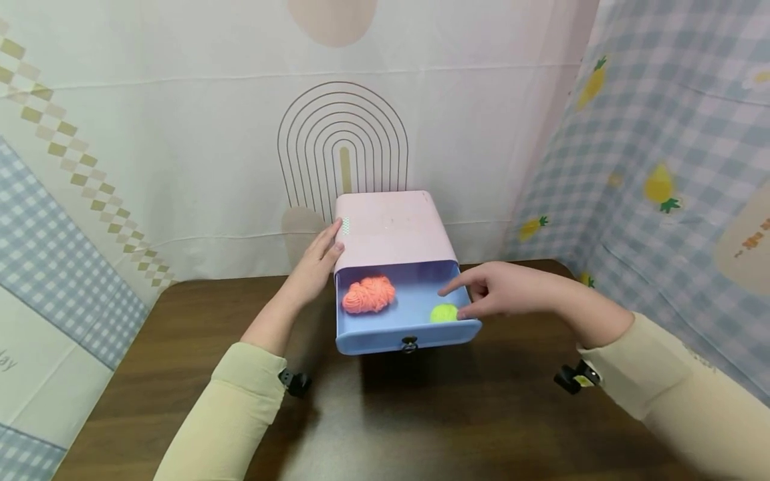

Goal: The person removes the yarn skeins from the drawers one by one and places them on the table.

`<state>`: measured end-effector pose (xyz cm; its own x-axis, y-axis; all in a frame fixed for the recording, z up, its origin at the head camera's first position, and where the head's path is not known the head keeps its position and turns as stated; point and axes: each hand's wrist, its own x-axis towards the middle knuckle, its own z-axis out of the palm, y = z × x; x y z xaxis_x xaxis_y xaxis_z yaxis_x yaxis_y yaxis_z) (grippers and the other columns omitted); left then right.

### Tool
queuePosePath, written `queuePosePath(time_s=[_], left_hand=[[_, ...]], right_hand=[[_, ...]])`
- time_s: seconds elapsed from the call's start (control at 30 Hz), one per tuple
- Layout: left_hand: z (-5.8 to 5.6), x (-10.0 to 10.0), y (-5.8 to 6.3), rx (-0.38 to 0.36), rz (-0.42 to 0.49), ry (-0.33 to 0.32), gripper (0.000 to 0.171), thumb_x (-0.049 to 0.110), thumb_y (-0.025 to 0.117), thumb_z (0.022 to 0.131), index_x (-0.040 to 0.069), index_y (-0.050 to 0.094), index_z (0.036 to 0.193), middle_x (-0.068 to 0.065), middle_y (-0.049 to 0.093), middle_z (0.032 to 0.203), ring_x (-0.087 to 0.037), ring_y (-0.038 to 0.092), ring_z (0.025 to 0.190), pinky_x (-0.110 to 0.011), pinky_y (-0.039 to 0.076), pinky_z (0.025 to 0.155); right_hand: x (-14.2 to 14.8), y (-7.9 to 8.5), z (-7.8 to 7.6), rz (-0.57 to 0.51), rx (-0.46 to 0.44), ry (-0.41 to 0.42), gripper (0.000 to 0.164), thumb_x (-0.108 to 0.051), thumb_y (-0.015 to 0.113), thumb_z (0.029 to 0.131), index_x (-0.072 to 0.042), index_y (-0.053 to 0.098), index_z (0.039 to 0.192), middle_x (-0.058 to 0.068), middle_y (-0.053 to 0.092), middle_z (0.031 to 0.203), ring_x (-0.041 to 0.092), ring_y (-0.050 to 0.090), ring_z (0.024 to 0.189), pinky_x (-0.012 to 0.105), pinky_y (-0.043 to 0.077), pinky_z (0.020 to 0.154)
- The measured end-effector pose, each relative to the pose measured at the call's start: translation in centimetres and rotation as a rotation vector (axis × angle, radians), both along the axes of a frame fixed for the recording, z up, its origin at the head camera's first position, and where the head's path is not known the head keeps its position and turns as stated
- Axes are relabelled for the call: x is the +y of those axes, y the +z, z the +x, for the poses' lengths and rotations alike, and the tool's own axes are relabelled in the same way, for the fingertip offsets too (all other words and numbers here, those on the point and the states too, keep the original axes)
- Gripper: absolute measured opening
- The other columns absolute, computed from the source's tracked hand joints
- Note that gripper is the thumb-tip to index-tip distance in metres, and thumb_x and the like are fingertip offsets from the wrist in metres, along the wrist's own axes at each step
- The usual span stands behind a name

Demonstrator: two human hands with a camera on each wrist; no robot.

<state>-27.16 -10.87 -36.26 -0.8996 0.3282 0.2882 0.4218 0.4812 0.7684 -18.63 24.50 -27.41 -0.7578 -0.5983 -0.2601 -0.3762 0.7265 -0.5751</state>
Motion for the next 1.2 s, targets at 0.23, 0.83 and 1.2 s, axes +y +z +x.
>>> queuePosePath(time_s=[0.23,0.83,1.2], left_hand=[[0.0,0.0,-0.1,-0.001,0.005,0.001,0.061,0.05,0.034,0.105,0.027,0.02,0.16,-0.01,0.019,0.164,-0.033,0.016,0.149,-0.059,0.015,0.117],[-0.1,0.0,-0.1,-0.004,-0.001,0.004,0.06,0.048,0.035,0.105,0.028,0.021,0.16,-0.008,0.02,0.164,-0.033,0.016,0.149,-0.06,0.016,0.116],[0.0,0.0,0.0,0.001,0.001,0.0,0.06,0.046,0.035,0.106,0.025,0.021,0.16,-0.011,0.02,0.163,-0.034,0.017,0.149,-0.058,0.016,0.117]], right_hand=[[-0.8,0.4,-0.8,0.088,-0.132,0.042,0.043,-0.03,0.072,0.091,-0.029,0.063,0.133,0.0,0.052,0.056,0.013,0.047,0.045,0.032,0.048,0.048],[-1.7,0.8,-1.2,0.2,-0.253,0.036,0.041,-0.024,0.067,0.095,-0.034,0.061,0.135,0.003,0.054,0.053,0.012,0.047,0.043,0.026,0.044,0.043],[-1.7,0.6,-1.3,0.191,-0.213,0.054,0.038,-0.023,0.068,0.094,-0.031,0.064,0.131,0.002,0.05,0.052,0.013,0.045,0.043,0.026,0.042,0.042]])
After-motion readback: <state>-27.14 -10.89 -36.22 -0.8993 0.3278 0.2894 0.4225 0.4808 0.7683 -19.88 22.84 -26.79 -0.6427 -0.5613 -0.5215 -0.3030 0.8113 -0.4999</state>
